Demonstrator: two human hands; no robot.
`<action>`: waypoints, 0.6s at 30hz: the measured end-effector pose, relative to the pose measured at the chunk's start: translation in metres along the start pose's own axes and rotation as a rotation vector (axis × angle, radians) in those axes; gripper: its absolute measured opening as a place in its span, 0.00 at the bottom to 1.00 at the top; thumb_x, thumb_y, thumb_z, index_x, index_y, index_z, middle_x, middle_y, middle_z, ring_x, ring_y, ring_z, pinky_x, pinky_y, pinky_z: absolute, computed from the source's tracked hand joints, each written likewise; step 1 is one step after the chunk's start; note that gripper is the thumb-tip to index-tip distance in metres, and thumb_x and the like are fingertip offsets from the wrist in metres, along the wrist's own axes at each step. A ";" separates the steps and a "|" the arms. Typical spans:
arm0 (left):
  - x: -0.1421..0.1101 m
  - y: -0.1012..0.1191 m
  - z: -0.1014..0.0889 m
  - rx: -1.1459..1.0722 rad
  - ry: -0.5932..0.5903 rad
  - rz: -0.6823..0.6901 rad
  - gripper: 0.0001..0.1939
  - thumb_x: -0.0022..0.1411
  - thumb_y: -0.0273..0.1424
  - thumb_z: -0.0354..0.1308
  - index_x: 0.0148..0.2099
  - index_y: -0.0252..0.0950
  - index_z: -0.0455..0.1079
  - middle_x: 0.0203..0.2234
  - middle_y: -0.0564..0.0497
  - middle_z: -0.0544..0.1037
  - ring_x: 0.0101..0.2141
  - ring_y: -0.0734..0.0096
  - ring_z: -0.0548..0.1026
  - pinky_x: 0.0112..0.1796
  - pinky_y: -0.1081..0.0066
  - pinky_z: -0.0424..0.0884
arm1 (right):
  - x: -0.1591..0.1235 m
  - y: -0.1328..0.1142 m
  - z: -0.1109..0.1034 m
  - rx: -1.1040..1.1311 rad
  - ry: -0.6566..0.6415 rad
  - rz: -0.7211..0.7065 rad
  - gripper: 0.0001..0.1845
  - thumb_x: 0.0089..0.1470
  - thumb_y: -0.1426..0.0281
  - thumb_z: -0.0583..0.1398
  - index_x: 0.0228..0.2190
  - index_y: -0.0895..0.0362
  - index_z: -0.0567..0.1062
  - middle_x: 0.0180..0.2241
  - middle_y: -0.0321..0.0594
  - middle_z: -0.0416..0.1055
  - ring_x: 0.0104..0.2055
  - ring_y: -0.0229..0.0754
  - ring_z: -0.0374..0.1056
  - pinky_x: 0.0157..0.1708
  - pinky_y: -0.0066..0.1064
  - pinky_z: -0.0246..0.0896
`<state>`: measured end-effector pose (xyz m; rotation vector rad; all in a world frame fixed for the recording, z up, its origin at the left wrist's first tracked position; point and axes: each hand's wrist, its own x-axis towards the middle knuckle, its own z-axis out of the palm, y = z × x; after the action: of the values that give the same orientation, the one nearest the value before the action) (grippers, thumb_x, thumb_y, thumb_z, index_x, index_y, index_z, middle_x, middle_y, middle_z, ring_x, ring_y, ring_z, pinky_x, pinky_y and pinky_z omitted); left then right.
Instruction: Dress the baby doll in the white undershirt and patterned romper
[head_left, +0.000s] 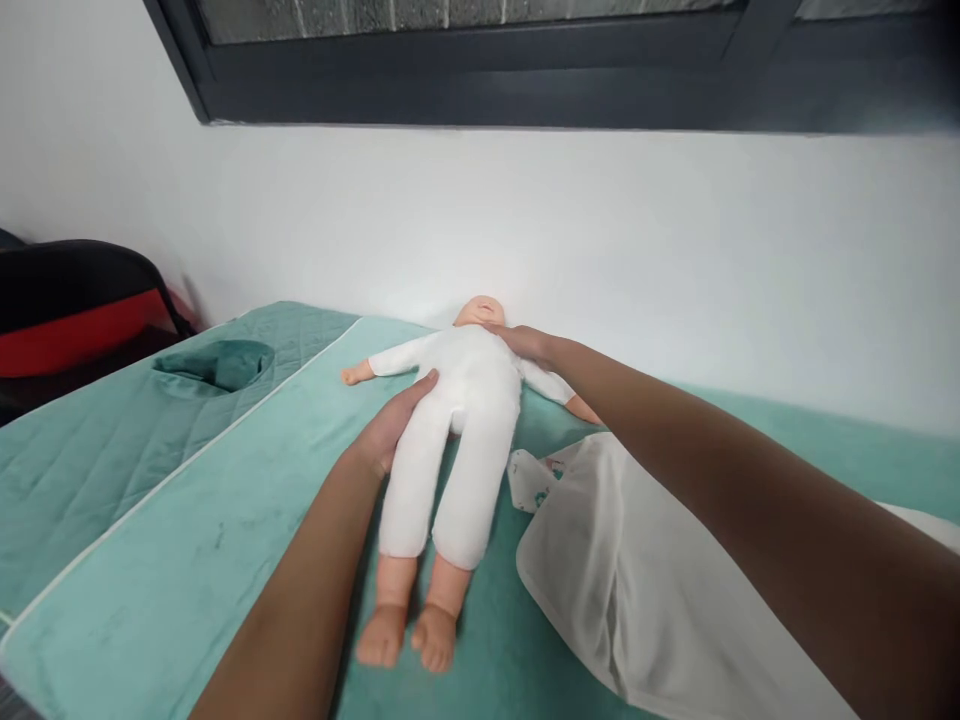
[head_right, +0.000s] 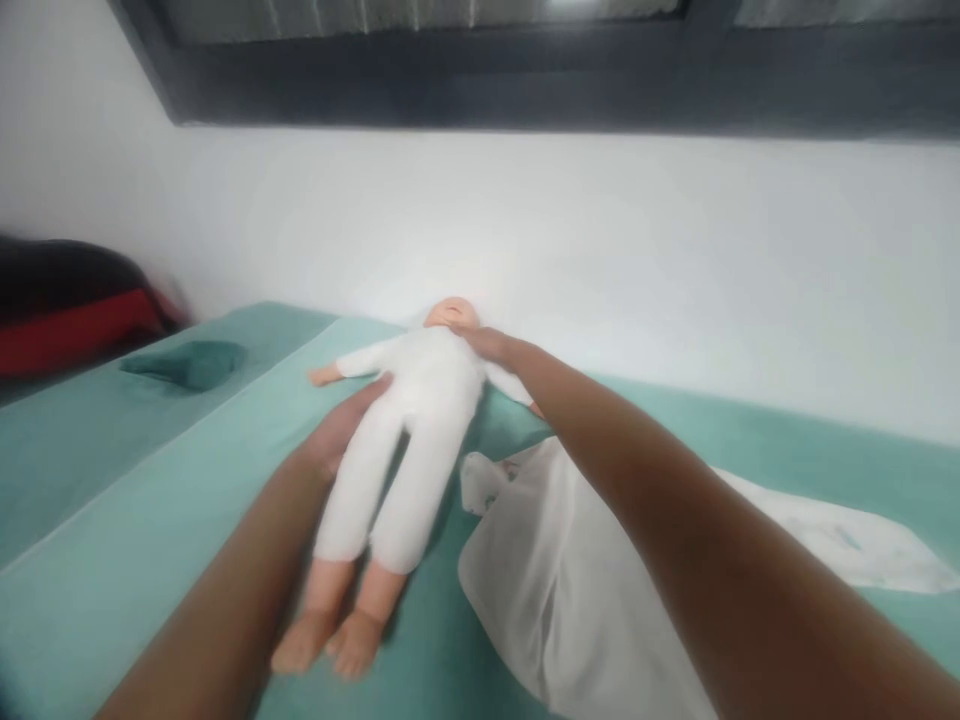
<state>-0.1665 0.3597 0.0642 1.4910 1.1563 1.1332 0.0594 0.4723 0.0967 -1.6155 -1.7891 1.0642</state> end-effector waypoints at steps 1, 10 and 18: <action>-0.005 0.006 0.005 -0.068 -0.061 -0.055 0.36 0.60 0.57 0.49 0.51 0.30 0.73 0.38 0.37 0.81 0.41 0.51 0.78 0.40 0.58 0.76 | -0.006 -0.004 -0.008 0.001 0.016 0.009 0.43 0.48 0.37 0.57 0.47 0.62 0.75 0.50 0.55 0.74 0.50 0.54 0.70 0.50 0.41 0.65; -0.076 0.068 0.105 -0.578 -0.367 -0.135 0.30 0.62 0.46 0.57 0.60 0.33 0.64 0.51 0.39 0.76 0.47 0.54 0.77 0.47 0.58 0.75 | -0.130 -0.009 -0.129 -0.222 0.140 0.031 0.47 0.47 0.33 0.52 0.46 0.60 0.76 0.51 0.53 0.73 0.48 0.57 0.71 0.49 0.46 0.65; -0.139 0.072 0.210 -0.555 -0.568 -0.200 0.33 0.60 0.45 0.58 0.64 0.39 0.59 0.55 0.40 0.73 0.50 0.54 0.75 0.47 0.61 0.74 | -0.250 0.087 -0.160 -0.350 0.244 0.214 0.49 0.51 0.33 0.46 0.47 0.62 0.78 0.49 0.53 0.75 0.47 0.55 0.73 0.44 0.38 0.67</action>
<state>0.0302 0.1881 0.0809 1.1190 0.5227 0.7350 0.2801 0.2617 0.1509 -2.0842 -1.7343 0.6243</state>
